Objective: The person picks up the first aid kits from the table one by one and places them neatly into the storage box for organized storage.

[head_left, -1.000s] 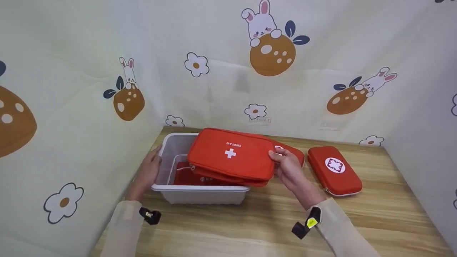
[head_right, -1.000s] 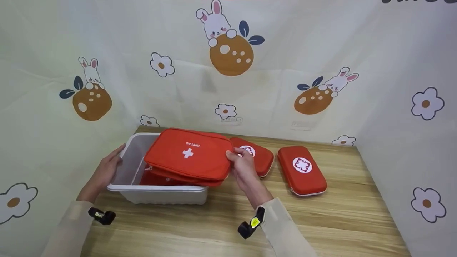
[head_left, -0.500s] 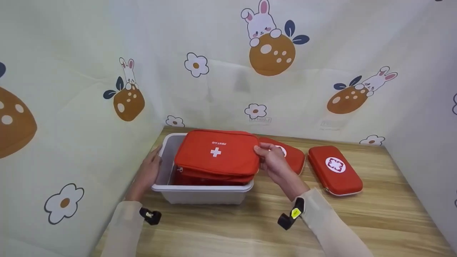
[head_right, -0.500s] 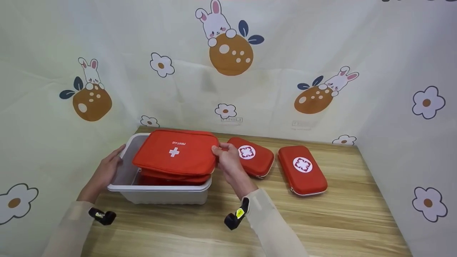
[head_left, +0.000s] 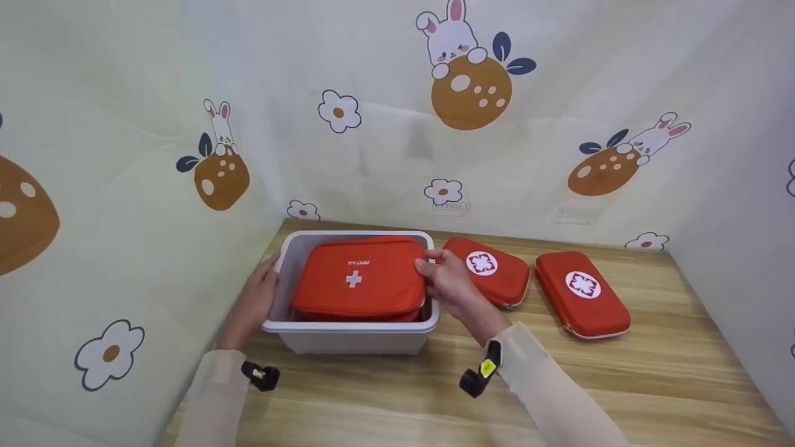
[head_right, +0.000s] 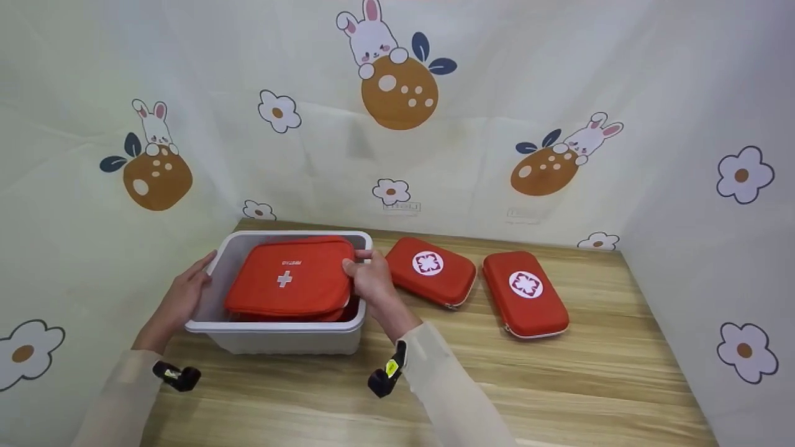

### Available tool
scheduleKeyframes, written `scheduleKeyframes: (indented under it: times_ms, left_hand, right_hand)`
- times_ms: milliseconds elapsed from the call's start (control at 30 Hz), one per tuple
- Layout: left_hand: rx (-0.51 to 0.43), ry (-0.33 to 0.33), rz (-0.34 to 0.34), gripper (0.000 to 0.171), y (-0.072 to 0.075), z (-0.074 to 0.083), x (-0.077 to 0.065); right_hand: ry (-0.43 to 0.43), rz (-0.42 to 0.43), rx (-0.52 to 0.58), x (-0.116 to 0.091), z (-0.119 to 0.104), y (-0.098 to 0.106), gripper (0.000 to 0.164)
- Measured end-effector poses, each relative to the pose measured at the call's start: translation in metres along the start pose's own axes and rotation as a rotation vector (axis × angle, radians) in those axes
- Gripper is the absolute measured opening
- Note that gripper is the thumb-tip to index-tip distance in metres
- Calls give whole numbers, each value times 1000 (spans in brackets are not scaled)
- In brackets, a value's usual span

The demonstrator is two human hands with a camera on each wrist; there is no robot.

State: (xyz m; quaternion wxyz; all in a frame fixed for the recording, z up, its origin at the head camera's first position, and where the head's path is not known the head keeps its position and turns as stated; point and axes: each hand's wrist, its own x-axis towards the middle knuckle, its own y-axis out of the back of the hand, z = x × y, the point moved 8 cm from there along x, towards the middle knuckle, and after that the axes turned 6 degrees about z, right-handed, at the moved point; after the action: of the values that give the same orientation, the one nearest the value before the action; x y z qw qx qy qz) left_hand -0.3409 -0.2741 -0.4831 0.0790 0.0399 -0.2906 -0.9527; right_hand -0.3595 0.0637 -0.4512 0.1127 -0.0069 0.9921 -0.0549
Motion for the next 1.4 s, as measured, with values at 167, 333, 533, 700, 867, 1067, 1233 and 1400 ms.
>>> scheduleKeyframes:
  times_ms: [167,333,533,700,867,1067,1233,1400]
  left_hand:
    - [4,2,-13,55,-1,0,-1]
    - [2,8,-3,55,0,0,-1]
    - [18,-13,20,55,0,1,-1]
    - [13,9,15,55,0,0,-1]
    - [9,32,6,55,0,1,-2]
    - [15,32,12,54,1,1,-2]
    - [3,37,12,54,1,1,-2]
    - [-5,7,26,54,2,2,-2]
  right_hand:
    - [9,9,-78,-2,2,-7,34]
    - [32,23,-143,-2,4,-14,34]
    - [83,26,-230,-3,6,-25,36]
    - [123,48,-292,-2,8,-29,36]
    - [126,64,-307,-1,9,-28,40]
    - [108,51,-326,-1,10,-29,52]
    - [84,62,-320,-1,12,-28,59]
    - [80,62,-264,-2,12,-27,62]
